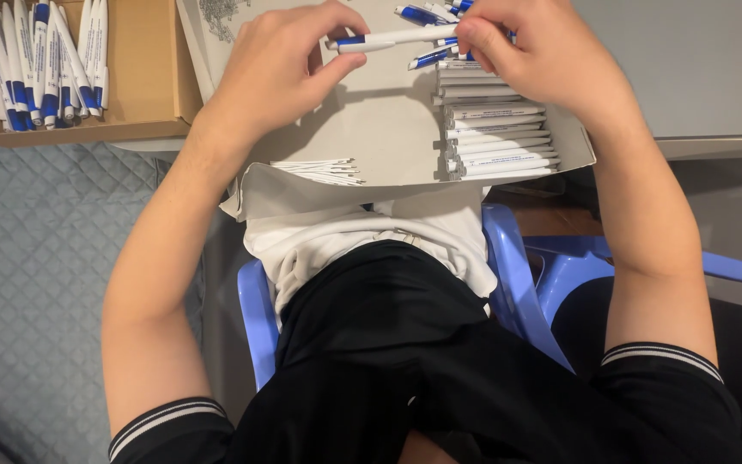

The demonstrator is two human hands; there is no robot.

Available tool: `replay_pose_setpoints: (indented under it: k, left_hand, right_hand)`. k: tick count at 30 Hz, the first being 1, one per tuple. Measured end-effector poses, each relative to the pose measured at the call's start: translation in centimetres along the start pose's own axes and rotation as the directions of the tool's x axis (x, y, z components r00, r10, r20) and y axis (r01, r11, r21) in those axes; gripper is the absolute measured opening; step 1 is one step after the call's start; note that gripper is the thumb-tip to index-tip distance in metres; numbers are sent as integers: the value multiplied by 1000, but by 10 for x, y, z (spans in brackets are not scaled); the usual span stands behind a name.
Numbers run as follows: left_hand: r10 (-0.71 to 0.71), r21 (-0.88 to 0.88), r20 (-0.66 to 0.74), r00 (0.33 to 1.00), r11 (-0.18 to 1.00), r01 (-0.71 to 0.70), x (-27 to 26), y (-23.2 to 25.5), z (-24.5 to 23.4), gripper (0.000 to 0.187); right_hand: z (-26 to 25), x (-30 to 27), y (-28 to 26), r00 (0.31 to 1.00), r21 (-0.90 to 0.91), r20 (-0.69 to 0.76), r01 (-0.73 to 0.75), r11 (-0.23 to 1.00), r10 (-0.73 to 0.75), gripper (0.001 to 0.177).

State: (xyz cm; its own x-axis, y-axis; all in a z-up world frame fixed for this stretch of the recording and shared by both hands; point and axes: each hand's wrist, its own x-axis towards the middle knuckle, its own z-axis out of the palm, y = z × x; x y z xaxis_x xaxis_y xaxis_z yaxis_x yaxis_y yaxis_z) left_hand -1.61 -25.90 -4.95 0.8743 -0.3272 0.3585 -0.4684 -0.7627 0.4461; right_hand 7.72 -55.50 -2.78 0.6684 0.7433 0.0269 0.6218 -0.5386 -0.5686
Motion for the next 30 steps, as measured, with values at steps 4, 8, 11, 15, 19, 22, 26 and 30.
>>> replay_pose_setpoints:
  k: [4,8,11,15,19,22,26,30]
  left_hand:
    - [-7,-2,20,1000,1000,7,-1,-4,4,12]
    - [-27,-4,40,999,1000,27,0,-3,4,12]
    - [-2,-21,1,1000,1000,2,-1,-2,4,14]
    - [-2,-25,21,1000,1000,3,-1,-1,3,14]
    - [1,-30,50,999,1000,0,0,-2,5,11]
    - [-7,-30,52,999,1000,9,0,-2,5,10]
    - [-59,-34,94,994,997,63,2,0,4,11]
    - [-42,-26,81,996,999,44,0,-2,4,10]
  right_hand:
    - [2,1,10,999,18,-13,50,999,-49,21]
    - [0,1,3,997,25,-18,72,997,-72,19]
    - [-2,0,-4,1000,17,-9,17,1000,-17,22]
    - [0,1,2,999,-29,7,47,998,-47,40]
    - [1,2,5,998,-30,7,64,997,-64,29]
    - [0,2,2,997,-13,-4,73,997,-73,24]
    - [0,2,1,995,-2,-15,99,995,-99,25]
    - [0,2,0,998,-38,-3,69,997,-69,26]
